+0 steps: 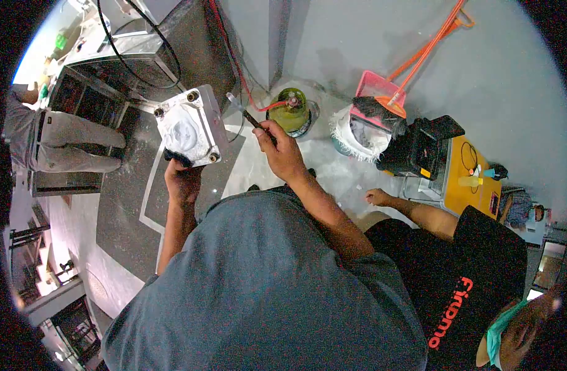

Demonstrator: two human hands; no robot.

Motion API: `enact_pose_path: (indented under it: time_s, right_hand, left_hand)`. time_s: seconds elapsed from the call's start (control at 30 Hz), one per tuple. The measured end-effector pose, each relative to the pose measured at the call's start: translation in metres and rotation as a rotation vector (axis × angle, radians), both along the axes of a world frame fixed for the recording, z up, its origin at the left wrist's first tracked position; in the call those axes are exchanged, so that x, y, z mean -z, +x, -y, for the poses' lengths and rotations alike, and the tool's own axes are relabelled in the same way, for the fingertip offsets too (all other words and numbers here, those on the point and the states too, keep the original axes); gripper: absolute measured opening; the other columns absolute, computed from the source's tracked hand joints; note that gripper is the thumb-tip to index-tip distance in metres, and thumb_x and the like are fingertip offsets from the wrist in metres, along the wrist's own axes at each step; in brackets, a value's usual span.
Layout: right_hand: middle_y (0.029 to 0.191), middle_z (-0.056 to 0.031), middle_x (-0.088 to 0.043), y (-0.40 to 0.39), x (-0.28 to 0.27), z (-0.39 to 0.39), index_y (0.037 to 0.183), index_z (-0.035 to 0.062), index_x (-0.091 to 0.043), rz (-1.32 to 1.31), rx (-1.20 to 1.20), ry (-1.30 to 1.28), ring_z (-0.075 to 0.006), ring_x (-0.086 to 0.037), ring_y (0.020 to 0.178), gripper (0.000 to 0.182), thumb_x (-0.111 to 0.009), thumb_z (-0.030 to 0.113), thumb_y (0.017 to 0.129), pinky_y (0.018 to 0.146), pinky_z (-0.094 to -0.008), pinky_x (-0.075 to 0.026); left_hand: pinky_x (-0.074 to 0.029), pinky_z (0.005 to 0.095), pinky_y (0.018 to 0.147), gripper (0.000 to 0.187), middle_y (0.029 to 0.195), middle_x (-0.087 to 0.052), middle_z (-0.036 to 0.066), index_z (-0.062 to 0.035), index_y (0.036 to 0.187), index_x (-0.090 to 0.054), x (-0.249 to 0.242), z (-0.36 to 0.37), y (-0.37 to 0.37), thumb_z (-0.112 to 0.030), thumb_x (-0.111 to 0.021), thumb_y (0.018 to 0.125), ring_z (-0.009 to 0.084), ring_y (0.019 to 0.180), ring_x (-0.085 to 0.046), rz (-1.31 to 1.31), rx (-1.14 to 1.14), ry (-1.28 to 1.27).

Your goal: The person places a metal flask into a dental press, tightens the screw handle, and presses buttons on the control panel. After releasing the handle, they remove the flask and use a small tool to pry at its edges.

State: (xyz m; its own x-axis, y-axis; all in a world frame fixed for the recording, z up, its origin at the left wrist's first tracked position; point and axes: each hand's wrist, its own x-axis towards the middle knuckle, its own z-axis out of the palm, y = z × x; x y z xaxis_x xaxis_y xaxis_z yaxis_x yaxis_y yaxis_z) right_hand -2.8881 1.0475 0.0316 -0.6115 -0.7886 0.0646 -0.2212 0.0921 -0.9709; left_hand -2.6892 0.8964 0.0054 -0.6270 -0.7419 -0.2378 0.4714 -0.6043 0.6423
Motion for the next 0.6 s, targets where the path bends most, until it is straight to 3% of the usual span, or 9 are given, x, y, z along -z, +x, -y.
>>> enact_pose_path:
  time_s: [0.33,0.6]
  right_hand:
    - [0.068,-0.0018,-0.054,-0.002,-0.001,0.001,0.102,0.0046,-0.058,-0.017,-0.006,0.016,-0.0113,-0.051,0.064,0.025,-0.054,0.029,0.099,0.061,-0.0284,-0.042]
    - [0.068,-0.001,-0.053,-0.003,0.0,0.002,0.101,0.005,-0.058,0.004,-0.013,-0.006,-0.0113,-0.051,0.064,0.024,-0.054,0.029,0.099,0.062,-0.0281,-0.042]
  left_hand:
    - [-0.043,0.0508,0.1,0.049,0.124,-0.059,0.008,-0.0047,0.122,-0.055,0.013,0.003,0.0,-0.015,-0.055,0.074,0.0278,0.115,-0.056,-0.051,-0.036,0.039]
    - [-0.044,0.0494,0.099,0.053,0.124,-0.06,0.008,-0.0036,0.123,-0.055,0.009,0.003,-0.001,-0.015,-0.054,0.072,0.0271,0.115,-0.056,-0.061,0.007,0.003]
